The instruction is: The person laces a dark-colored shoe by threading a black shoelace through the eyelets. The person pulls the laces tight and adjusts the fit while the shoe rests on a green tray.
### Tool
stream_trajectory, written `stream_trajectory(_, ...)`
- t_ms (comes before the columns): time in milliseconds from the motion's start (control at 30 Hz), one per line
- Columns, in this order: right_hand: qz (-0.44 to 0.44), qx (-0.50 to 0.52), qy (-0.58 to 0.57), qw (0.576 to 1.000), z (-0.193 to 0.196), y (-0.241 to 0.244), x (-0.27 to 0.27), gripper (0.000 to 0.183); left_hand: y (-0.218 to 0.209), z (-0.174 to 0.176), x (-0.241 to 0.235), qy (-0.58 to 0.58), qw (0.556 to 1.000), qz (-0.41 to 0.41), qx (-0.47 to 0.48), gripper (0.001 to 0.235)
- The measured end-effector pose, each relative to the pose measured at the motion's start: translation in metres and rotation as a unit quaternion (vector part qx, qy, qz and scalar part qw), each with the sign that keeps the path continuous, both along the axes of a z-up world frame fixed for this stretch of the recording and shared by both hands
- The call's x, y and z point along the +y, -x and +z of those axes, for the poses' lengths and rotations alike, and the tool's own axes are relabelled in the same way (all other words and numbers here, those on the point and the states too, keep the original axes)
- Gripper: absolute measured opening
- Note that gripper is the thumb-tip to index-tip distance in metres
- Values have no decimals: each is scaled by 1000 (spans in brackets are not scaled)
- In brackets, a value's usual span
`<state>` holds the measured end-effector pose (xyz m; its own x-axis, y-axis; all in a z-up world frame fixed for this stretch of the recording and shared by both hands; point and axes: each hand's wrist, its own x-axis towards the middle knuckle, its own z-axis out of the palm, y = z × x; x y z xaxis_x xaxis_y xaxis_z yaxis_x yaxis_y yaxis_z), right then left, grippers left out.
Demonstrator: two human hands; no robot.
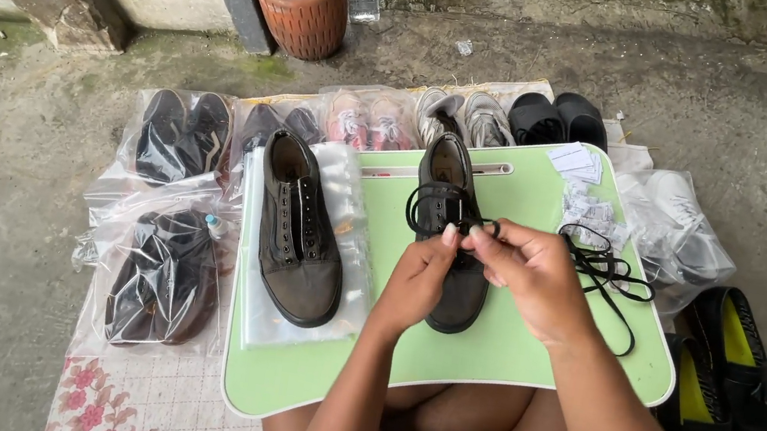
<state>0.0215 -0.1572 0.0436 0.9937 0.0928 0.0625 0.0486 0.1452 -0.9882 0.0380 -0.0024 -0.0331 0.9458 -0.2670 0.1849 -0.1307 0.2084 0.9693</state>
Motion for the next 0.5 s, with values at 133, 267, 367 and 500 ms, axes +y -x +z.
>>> stream_trajectory(133, -28, 12, -80, 996, 24, -15, -5, 16, 14, 29, -9, -8, 997, 34, -67, 43)
stream_trajectory(267, -64, -31, -67, 995, 4, -32, -8, 9, 27, 38, -19, -70, 988, 106, -91, 21)
stream_trajectory(367, -37, -4, -67, 997, -3, -23, 8, 8, 36, 52, -20, -59, 981, 158, -100, 16)
stream_trajectory(500, 11, 51, -145, 988, -20, -28, -1, 8, 33, 21, -7, -95, 955, 262, -99, 28)
